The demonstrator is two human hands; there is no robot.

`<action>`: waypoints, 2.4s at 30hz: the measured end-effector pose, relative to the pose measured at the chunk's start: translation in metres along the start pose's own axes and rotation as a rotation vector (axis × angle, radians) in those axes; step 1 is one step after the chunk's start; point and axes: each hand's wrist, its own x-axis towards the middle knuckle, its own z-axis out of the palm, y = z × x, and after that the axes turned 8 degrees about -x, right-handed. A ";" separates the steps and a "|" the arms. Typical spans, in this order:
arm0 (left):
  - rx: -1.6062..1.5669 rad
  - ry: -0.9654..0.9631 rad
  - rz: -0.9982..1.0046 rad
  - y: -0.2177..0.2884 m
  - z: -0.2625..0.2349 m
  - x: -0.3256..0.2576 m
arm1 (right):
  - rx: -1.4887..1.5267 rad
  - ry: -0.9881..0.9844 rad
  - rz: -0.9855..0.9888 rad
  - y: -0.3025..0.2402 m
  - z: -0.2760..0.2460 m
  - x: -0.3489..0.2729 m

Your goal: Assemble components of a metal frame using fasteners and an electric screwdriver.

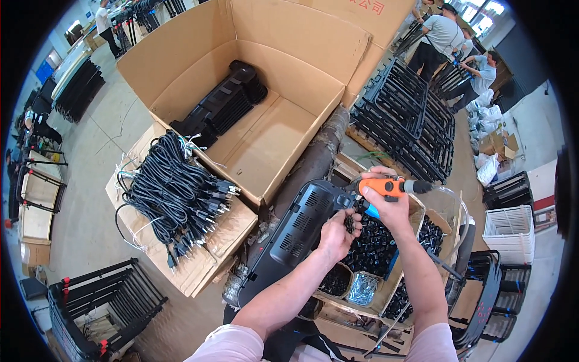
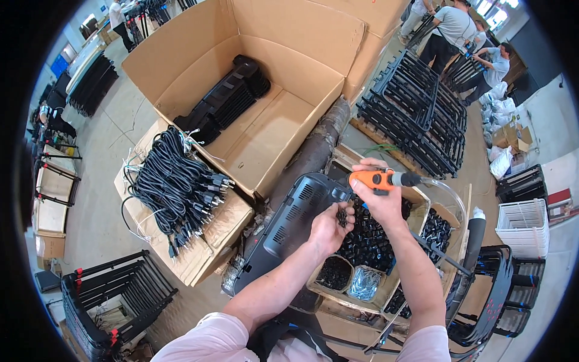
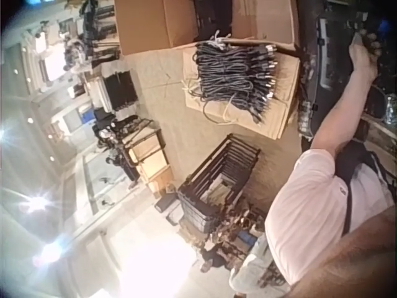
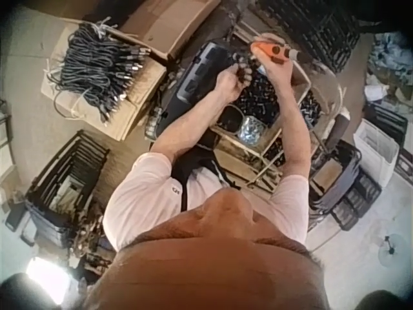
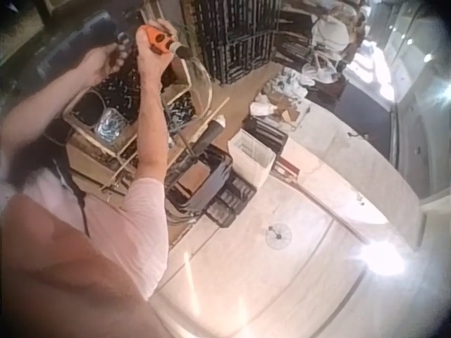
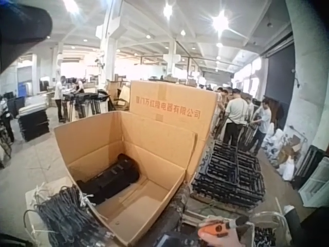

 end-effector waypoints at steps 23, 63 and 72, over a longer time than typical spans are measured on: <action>0.349 0.014 0.105 0.010 -0.037 -0.022 | -0.184 -0.164 -0.017 0.018 0.028 0.033; -0.336 0.011 0.067 0.068 -0.022 -0.024 | -0.010 -0.255 -0.036 -0.047 0.052 -0.024; -0.138 0.096 0.064 0.060 -0.027 -0.041 | 0.031 -0.213 -0.066 -0.031 0.095 0.003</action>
